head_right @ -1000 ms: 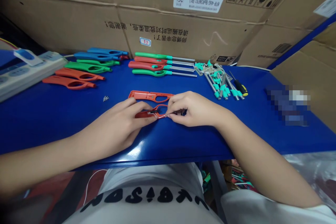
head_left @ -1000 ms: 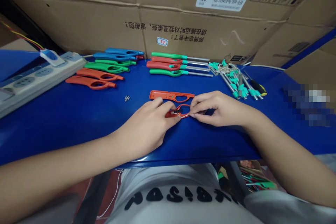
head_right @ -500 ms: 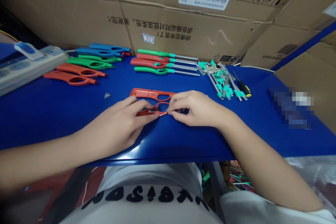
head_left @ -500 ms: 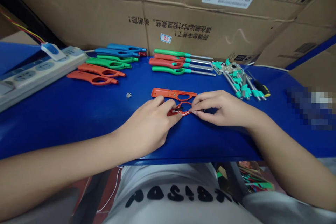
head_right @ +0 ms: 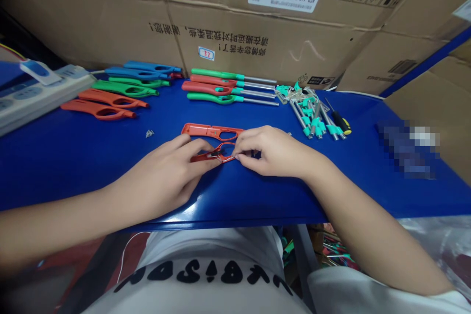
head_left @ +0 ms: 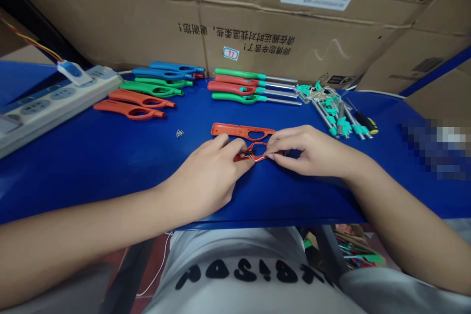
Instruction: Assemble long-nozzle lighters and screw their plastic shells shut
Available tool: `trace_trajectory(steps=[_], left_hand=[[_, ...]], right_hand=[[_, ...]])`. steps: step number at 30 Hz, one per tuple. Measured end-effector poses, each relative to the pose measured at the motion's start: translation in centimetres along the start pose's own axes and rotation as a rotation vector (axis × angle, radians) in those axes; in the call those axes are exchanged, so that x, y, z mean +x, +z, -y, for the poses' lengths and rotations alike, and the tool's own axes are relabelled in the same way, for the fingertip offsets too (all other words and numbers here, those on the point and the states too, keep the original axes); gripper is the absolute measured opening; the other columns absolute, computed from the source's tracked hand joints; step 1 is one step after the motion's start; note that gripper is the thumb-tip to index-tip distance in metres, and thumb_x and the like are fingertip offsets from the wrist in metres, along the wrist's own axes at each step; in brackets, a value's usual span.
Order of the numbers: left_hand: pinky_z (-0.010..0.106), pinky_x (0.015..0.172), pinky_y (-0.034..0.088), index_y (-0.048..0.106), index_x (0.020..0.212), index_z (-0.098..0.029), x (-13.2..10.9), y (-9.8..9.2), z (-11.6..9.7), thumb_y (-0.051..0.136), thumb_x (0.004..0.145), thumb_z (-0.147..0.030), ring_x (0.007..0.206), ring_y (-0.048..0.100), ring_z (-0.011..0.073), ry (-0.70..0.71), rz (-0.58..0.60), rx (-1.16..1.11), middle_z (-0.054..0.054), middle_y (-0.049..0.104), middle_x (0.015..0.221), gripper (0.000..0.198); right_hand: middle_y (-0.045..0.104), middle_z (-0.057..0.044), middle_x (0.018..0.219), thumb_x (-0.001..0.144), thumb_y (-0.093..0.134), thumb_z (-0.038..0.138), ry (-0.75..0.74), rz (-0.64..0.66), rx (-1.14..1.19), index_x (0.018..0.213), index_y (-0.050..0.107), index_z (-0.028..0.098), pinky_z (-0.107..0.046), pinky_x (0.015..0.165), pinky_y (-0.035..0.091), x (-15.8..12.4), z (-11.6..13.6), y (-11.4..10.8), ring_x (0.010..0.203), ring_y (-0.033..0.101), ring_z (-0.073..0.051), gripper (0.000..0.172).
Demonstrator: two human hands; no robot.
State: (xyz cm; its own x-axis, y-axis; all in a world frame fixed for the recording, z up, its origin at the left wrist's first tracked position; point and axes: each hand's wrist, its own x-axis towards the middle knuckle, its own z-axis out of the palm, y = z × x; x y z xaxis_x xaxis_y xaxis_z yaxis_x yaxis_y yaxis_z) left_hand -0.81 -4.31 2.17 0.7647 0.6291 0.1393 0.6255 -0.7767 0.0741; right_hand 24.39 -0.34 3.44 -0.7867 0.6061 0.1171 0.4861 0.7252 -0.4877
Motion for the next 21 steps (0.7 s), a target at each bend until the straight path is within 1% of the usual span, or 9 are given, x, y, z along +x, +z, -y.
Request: trace_trajectory(steps=[7, 13, 21], left_hand=[[0.047, 0.089, 0.052, 0.067, 0.13, -0.021, 0.01, -0.14, -0.04, 0.048, 0.092, -0.01, 0.103, 0.053, 0.0302, 0.0, 0.003, 0.004, 0.014, 0.06, 0.115, 0.043], [0.046, 0.088, 0.054, 0.066, 0.132, -0.021, 0.16, -0.01, 0.07, 0.049, 0.093, -0.011, 0.1, 0.054, 0.0286, -0.014, -0.002, 0.011, 0.013, 0.06, 0.114, 0.043], [0.046, 0.091, 0.053, 0.066, 0.132, -0.02, 0.07, 0.32, 0.17, 0.048, 0.095, -0.012, 0.104, 0.055, 0.029, -0.003, -0.014, 0.0, 0.013, 0.06, 0.114, 0.042]], right_hand=[[0.075, -0.006, 0.102, 0.092, 0.058, 0.018, 0.002, 0.018, -0.049, 0.098, 0.077, 0.019, -0.029, 0.082, 0.053, -0.23, -0.04, -0.14, 0.089, 0.07, -0.018, 0.02], [0.076, -0.006, 0.101, 0.091, 0.059, 0.016, -0.027, -0.029, -0.038, 0.101, 0.077, 0.019, -0.029, 0.086, 0.053, -0.43, -0.57, -0.32, 0.091, 0.071, -0.018, 0.022], [0.075, -0.005, 0.106, 0.093, 0.058, 0.02, -0.01, -0.02, -0.104, 0.101, 0.078, 0.021, -0.028, 0.082, 0.053, -0.51, -0.6, -0.11, 0.09, 0.071, -0.018, 0.022]])
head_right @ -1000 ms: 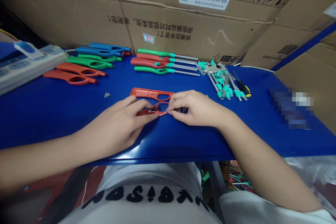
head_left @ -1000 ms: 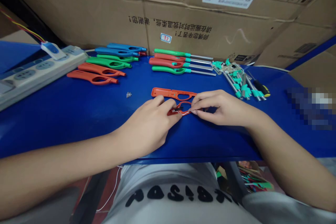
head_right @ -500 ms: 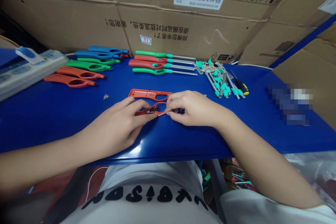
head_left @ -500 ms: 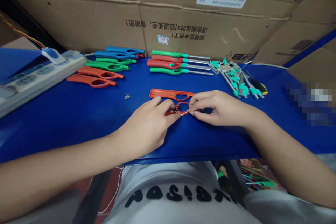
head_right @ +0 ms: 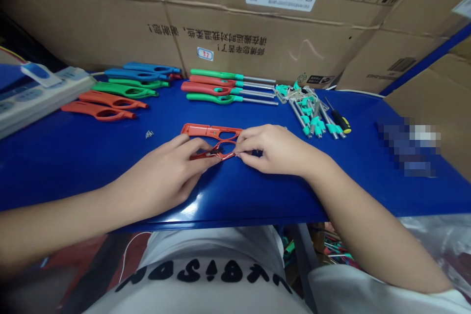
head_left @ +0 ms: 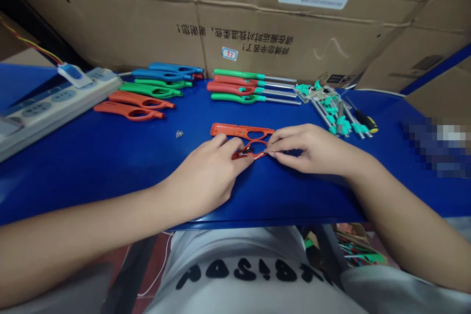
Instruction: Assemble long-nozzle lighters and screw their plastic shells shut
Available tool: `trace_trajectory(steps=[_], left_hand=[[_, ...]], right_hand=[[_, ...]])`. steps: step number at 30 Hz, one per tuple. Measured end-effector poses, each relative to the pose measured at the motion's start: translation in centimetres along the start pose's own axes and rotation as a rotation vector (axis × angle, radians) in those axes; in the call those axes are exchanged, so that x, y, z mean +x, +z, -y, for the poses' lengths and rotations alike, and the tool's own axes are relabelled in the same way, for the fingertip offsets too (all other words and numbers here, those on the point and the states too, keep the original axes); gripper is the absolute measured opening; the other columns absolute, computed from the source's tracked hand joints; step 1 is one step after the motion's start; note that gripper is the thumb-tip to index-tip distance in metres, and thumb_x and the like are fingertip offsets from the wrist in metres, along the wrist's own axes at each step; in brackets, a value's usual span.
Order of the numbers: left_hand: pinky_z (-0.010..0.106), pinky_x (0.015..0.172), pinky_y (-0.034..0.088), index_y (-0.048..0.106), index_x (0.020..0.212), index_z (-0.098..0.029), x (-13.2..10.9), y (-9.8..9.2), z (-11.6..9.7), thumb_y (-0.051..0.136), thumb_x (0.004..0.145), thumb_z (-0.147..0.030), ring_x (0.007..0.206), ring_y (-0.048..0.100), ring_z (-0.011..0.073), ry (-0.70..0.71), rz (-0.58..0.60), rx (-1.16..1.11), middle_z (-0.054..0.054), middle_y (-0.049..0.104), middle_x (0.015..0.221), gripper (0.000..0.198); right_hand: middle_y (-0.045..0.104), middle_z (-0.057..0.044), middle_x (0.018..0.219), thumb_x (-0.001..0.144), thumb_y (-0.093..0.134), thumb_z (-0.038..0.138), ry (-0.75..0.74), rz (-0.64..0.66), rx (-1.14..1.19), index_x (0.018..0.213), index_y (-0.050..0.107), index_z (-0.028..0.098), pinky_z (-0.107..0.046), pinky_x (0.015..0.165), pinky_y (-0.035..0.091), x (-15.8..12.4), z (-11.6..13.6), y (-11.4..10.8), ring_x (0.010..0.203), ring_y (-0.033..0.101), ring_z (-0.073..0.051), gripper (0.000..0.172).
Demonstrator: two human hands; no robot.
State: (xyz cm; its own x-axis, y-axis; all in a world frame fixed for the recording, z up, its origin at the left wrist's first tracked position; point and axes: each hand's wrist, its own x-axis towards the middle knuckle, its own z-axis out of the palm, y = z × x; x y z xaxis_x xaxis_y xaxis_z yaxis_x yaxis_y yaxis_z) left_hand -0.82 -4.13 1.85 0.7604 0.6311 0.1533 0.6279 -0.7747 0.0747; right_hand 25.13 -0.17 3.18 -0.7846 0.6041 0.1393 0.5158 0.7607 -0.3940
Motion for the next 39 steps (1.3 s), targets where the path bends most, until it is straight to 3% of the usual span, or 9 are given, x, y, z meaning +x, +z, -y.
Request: trace_trajectory(steps=[18, 26, 34, 39], left_hand=[[0.045, 0.093, 0.053, 0.066, 0.132, -0.021, -0.1, 0.1, 0.0, 0.05, 0.094, -0.013, 0.106, 0.054, 0.0288, -0.019, 0.001, 0.007, 0.013, 0.06, 0.114, 0.042], [0.045, 0.091, 0.054, 0.066, 0.132, -0.022, 0.1, -0.1, -0.1, 0.049, 0.094, -0.012, 0.102, 0.056, 0.0279, -0.027, 0.001, -0.004, 0.012, 0.061, 0.114, 0.043], [0.047, 0.094, 0.054, 0.065, 0.133, -0.022, 0.1, -0.1, 0.0, 0.05, 0.093, -0.01, 0.109, 0.056, 0.0297, -0.029, 0.003, -0.017, 0.013, 0.063, 0.117, 0.044], [0.047, 0.097, 0.054, 0.065, 0.133, -0.024, 0.1, 0.4, 0.8, 0.05, 0.094, -0.009, 0.112, 0.057, 0.0286, -0.017, -0.036, -0.031, 0.011, 0.065, 0.121, 0.045]], right_hand=[[0.075, -0.006, 0.102, 0.093, 0.056, 0.019, -0.007, 0.033, -0.168, 0.091, 0.078, 0.02, -0.028, 0.074, 0.051, 0.1, 1.1, 0.1, 0.083, 0.071, -0.017, 0.021], [0.075, -0.005, 0.106, 0.093, 0.056, 0.018, -0.023, 0.005, -0.003, 0.103, 0.077, 0.019, -0.028, 0.085, 0.052, 0.1, 0.0, -0.1, 0.093, 0.071, -0.017, 0.023], [0.074, -0.005, 0.107, 0.092, 0.056, 0.018, -0.003, 0.035, -0.059, 0.1, 0.078, 0.02, -0.029, 0.082, 0.053, 0.1, 0.5, 0.0, 0.09, 0.071, -0.018, 0.023], [0.075, -0.006, 0.109, 0.091, 0.062, 0.025, -0.041, -0.009, -0.009, 0.115, 0.074, 0.021, -0.029, 0.085, 0.054, 0.0, 0.4, -0.4, 0.095, 0.071, -0.018, 0.027]])
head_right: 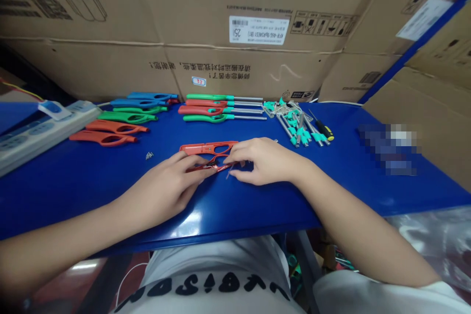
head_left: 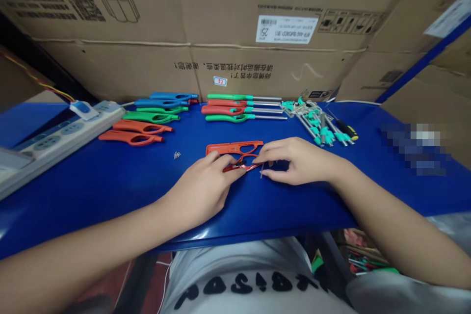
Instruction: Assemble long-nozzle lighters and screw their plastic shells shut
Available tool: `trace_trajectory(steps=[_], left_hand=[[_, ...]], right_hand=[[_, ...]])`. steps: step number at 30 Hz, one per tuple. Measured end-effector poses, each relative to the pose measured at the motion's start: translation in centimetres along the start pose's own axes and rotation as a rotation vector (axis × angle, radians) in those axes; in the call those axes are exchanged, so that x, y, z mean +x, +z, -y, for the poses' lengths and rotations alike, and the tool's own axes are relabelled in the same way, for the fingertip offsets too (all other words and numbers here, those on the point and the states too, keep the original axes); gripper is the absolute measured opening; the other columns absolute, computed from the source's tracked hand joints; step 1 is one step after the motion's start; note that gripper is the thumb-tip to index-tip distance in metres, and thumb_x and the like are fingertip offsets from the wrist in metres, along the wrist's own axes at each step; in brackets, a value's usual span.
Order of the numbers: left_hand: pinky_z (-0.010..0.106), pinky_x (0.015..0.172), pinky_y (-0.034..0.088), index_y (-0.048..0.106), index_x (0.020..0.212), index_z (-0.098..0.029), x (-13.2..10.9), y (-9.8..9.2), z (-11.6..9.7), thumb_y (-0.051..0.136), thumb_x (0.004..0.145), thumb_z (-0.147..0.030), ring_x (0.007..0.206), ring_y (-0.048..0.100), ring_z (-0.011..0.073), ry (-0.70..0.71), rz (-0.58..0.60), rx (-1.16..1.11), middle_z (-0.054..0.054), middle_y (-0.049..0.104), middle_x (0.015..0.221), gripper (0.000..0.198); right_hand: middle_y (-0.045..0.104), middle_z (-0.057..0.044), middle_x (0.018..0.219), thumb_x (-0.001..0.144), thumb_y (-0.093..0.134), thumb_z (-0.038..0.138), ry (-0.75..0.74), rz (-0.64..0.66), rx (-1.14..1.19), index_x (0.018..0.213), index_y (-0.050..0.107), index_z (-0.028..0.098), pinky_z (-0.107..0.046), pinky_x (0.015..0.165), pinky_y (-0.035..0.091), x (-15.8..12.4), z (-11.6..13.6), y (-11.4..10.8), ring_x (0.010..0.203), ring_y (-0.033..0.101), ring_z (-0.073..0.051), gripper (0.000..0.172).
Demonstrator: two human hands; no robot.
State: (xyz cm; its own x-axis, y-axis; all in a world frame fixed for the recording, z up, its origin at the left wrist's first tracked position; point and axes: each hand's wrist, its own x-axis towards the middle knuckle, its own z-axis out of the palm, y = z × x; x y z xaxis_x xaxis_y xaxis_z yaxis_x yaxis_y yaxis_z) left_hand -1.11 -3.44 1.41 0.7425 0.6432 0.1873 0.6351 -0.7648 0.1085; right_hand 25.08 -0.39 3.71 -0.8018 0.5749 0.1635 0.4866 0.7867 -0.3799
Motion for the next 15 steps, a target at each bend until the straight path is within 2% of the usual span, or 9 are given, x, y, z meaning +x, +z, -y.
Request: trace_trajectory(steps=[3, 6, 8, 10, 13, 15], left_hand=[[0.047, 0.098, 0.054, 0.064, 0.135, -0.027, 0.2, 0.1, 0.6, 0.05, 0.095, -0.009, 0.116, 0.058, 0.0285, 0.019, -0.003, -0.02, 0.01, 0.066, 0.127, 0.047], [0.046, 0.098, 0.054, 0.065, 0.134, -0.028, 0.3, 0.1, 1.1, 0.049, 0.095, -0.008, 0.119, 0.059, 0.028, 0.039, -0.009, -0.025, 0.008, 0.066, 0.13, 0.047], [0.045, 0.099, 0.054, 0.066, 0.133, -0.028, 0.4, 0.0, 1.3, 0.049, 0.095, -0.008, 0.119, 0.06, 0.0277, 0.05, -0.011, -0.018, 0.007, 0.067, 0.132, 0.047], [0.045, 0.099, 0.055, 0.066, 0.133, -0.027, 0.4, 0.0, 1.5, 0.048, 0.095, -0.008, 0.119, 0.061, 0.0274, 0.066, -0.008, -0.011, 0.006, 0.067, 0.133, 0.046], [0.044, 0.1, 0.055, 0.065, 0.133, -0.027, 0.4, 0.1, 1.6, 0.048, 0.096, -0.009, 0.121, 0.062, 0.0257, 0.082, -0.013, -0.027, 0.004, 0.067, 0.135, 0.045], [0.043, 0.102, 0.055, 0.065, 0.134, -0.027, 0.4, 0.1, 1.8, 0.048, 0.096, -0.009, 0.122, 0.063, 0.0242, 0.093, -0.026, -0.047, 0.003, 0.067, 0.135, 0.045]], right_hand=[[0.074, -0.008, 0.111, 0.09, 0.065, 0.031, -0.051, -0.085, 0.061, 0.115, 0.073, 0.02, -0.029, 0.087, 0.054, 0.0, -0.5, -0.4, 0.097, 0.07, -0.017, 0.029], [0.076, -0.008, 0.105, 0.093, 0.06, 0.028, 0.041, -0.296, -0.006, 0.108, 0.075, 0.019, -0.029, 0.084, 0.054, -0.3, -1.8, -1.1, 0.092, 0.07, -0.018, 0.024], [0.078, -0.006, 0.096, 0.09, 0.059, 0.025, 0.234, -0.438, -0.187, 0.106, 0.077, 0.02, -0.032, 0.078, 0.053, -0.8, -3.3, -1.9, 0.082, 0.07, -0.019, 0.025], [0.075, -0.004, 0.077, 0.086, 0.057, 0.024, 0.524, -0.545, -0.341, 0.105, 0.078, 0.022, -0.032, 0.067, 0.05, -1.5, -5.0, -2.9, 0.067, 0.067, -0.02, 0.029], [0.075, -0.009, 0.088, 0.079, 0.054, 0.02, 0.775, -0.6, -0.427, 0.103, 0.079, 0.018, -0.034, 0.069, 0.051, -2.9, -7.8, -4.2, 0.078, 0.067, -0.024, 0.034], [0.074, -0.013, 0.097, 0.078, 0.055, 0.019, 0.873, -0.529, -0.472, 0.098, 0.079, 0.014, -0.037, 0.08, 0.052, -3.5, -9.5, -4.6, 0.086, 0.067, -0.027, 0.032]])
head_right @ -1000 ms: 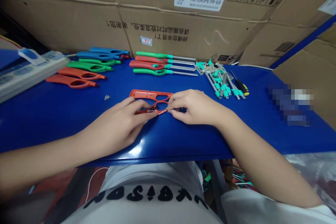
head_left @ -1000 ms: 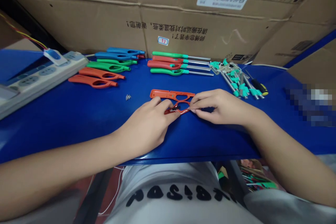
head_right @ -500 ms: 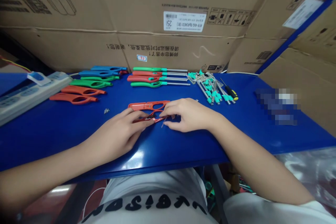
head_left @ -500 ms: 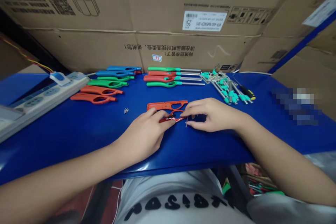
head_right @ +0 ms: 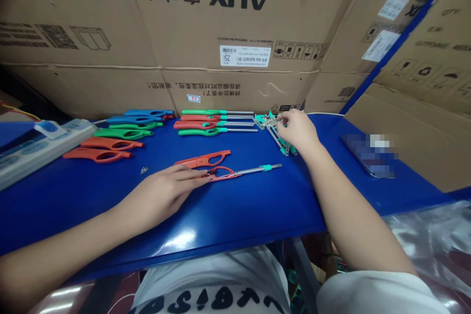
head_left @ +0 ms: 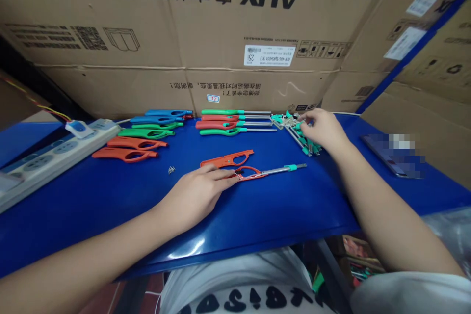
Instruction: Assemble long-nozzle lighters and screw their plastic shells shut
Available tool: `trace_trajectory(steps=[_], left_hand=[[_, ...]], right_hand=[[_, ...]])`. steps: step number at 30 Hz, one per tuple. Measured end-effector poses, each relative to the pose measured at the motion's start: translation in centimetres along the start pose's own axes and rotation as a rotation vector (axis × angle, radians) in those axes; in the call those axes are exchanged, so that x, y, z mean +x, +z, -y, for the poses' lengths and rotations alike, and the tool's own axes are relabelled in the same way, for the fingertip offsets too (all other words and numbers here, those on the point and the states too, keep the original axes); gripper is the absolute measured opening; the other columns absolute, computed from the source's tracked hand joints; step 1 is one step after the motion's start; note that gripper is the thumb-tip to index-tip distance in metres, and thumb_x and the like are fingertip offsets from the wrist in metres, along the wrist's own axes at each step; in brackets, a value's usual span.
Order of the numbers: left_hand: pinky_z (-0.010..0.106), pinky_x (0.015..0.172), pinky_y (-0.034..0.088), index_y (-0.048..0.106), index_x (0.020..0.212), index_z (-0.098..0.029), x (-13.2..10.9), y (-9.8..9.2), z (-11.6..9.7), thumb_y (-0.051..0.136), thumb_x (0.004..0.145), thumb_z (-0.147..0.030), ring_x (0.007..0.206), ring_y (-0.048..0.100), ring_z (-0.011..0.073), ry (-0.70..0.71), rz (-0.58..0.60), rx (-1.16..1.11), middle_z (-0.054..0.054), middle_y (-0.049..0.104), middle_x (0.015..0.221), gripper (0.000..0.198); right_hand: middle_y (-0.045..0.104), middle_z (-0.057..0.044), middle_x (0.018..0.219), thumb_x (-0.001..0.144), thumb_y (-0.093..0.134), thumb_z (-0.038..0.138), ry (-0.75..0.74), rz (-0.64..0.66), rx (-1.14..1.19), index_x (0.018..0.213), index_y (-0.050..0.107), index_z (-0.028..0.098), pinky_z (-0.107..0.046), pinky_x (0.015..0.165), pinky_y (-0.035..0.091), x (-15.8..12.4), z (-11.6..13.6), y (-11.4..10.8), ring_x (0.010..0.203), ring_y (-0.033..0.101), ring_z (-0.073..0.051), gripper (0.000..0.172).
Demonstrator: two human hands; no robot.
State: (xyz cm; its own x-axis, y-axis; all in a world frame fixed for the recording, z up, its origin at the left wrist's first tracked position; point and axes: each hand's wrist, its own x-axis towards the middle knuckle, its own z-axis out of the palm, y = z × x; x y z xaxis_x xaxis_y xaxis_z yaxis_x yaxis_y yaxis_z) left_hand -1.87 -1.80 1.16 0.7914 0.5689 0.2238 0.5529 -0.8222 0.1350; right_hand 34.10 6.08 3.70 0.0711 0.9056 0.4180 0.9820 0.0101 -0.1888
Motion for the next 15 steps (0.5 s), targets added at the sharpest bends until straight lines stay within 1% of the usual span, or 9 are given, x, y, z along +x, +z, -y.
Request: trace_trajectory(steps=[2, 5, 7, 10, 13, 15], left_hand=[[0.042, 0.103, 0.055, 0.065, 0.134, -0.025, 0.0, 0.1, 0.1, 0.047, 0.097, -0.011, 0.122, 0.064, 0.0236, 0.019, -0.018, -0.017, 0.003, 0.068, 0.134, 0.043], [0.041, 0.101, 0.056, 0.067, 0.132, -0.024, 0.1, 0.2, 0.2, 0.047, 0.099, -0.012, 0.118, 0.066, 0.0231, 0.041, -0.055, -0.039, 0.002, 0.07, 0.131, 0.04], [0.04, 0.099, 0.058, 0.067, 0.131, -0.024, 0.1, 0.3, 0.2, 0.048, 0.099, -0.013, 0.114, 0.068, 0.0225, 0.046, -0.066, -0.059, 0.002, 0.072, 0.128, 0.039], [0.038, 0.096, 0.059, 0.069, 0.128, -0.022, 0.2, 0.2, 0.1, 0.049, 0.099, -0.013, 0.11, 0.07, 0.0225, 0.033, -0.064, -0.068, 0.004, 0.074, 0.123, 0.037], [0.036, 0.09, 0.061, 0.069, 0.129, -0.021, 0.2, 0.1, 0.0, 0.049, 0.098, -0.013, 0.104, 0.072, 0.0229, 0.007, -0.071, -0.039, 0.007, 0.076, 0.114, 0.037], [0.035, 0.084, 0.062, 0.069, 0.129, -0.021, 0.3, -0.1, 0.0, 0.049, 0.099, -0.015, 0.098, 0.073, 0.0225, -0.007, -0.07, -0.03, 0.008, 0.077, 0.109, 0.037]], right_hand=[[0.072, -0.016, 0.103, 0.078, 0.055, 0.019, 0.016, 0.016, -0.02, 0.099, 0.078, 0.011, -0.041, 0.09, 0.051, 0.4, -0.9, 0.8, 0.095, 0.065, -0.03, 0.032], [0.067, -0.018, 0.117, 0.083, 0.056, 0.025, 0.022, 0.036, -0.056, 0.112, 0.075, 0.013, -0.047, 0.099, 0.048, 0.4, -1.1, 2.1, 0.114, 0.058, -0.035, 0.036], [0.063, -0.018, 0.122, 0.084, 0.058, 0.029, 0.027, 0.087, -0.084, 0.118, 0.072, 0.016, -0.052, 0.099, 0.048, 0.2, -0.7, 2.7, 0.119, 0.054, -0.039, 0.039], [0.059, -0.019, 0.126, 0.085, 0.058, 0.031, 0.036, 0.148, -0.12, 0.122, 0.069, 0.018, -0.055, 0.096, 0.048, -0.2, 0.0, 2.9, 0.12, 0.051, -0.041, 0.041], [0.056, -0.02, 0.13, 0.086, 0.055, 0.028, 0.082, 0.147, -0.146, 0.126, 0.065, 0.017, -0.057, 0.097, 0.048, -0.3, 0.1, 2.8, 0.123, 0.049, -0.041, 0.043], [0.055, -0.02, 0.131, 0.085, 0.055, 0.024, 0.119, 0.137, -0.149, 0.125, 0.064, 0.018, -0.057, 0.096, 0.047, -0.2, -0.3, 2.7, 0.123, 0.048, -0.041, 0.041]])
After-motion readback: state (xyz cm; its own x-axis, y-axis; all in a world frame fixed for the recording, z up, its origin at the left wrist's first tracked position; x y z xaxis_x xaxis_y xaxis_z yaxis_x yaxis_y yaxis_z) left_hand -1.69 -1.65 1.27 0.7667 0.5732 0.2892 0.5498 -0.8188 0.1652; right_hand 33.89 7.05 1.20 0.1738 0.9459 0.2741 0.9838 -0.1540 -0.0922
